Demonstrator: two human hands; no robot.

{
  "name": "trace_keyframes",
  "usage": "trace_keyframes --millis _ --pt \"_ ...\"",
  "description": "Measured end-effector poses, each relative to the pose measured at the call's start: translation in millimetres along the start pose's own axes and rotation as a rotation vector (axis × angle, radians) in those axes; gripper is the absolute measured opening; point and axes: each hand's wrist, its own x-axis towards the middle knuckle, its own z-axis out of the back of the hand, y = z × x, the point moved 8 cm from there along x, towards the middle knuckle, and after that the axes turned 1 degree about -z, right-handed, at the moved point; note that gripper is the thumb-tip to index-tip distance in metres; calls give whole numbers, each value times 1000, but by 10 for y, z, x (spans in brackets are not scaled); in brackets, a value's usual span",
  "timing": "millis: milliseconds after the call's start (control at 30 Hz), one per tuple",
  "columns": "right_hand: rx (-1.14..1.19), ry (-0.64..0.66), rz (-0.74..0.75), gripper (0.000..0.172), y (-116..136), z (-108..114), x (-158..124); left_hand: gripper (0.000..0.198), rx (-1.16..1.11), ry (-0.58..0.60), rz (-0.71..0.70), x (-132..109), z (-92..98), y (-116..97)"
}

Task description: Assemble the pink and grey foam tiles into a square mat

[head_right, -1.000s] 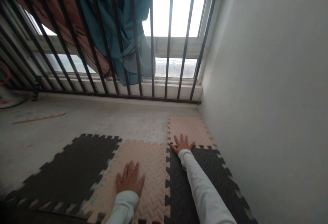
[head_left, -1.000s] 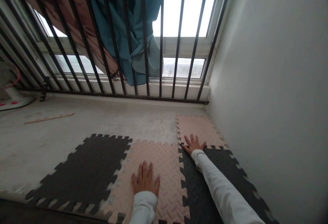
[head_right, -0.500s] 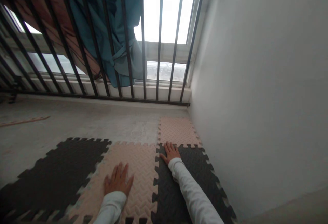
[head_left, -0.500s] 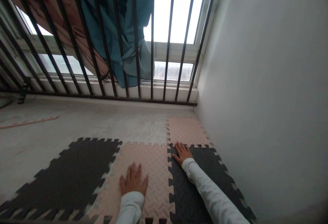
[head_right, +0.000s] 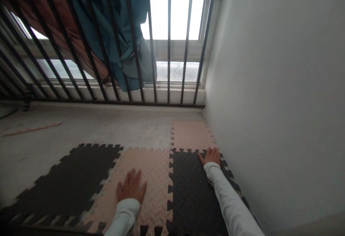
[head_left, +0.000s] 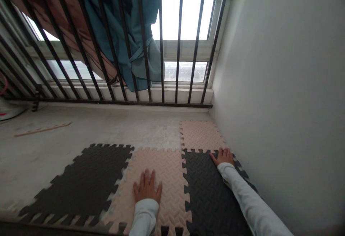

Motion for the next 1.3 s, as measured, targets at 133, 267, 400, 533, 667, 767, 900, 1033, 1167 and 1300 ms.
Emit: trace_keyframes --millis 133,267,400,533,667,767,900,1033,1167,1300 --pt "-21 51 38 68 68 2 -160 53 -3 -13 9 5 -15 -3" --pt "4 87 138 59 227 20 -543 52 -8 -34 10 30 -49 -14" --pt "38 126 257 57 410 50 -1004 55 2 8 -8 33 -114 -27" --pt "83 120 350 58 564 98 -1406 56 -24 62 -68 -94 -187 -50" --pt "134 103 422 58 680 105 -1709 57 -90 97 -146 -345 -259 -61" --pt "162 85 467 59 764 92 -1926 61 -129 149 -200 -543 -300 -52" --pt "177 60 594 72 955 57 -2346 79 -129 179 -304 -788 -243 -38" --pt "71 18 654 84 1130 59 -2687 79 -120 273 -340 -1012 -104 -1" --pt "50 -35 645 54 1258 200 -2729 52 -217 136 -232 -1043 358 202" --pt "68 -49 754 44 1424 323 -2774 49 -202 50 -119 -859 780 703"
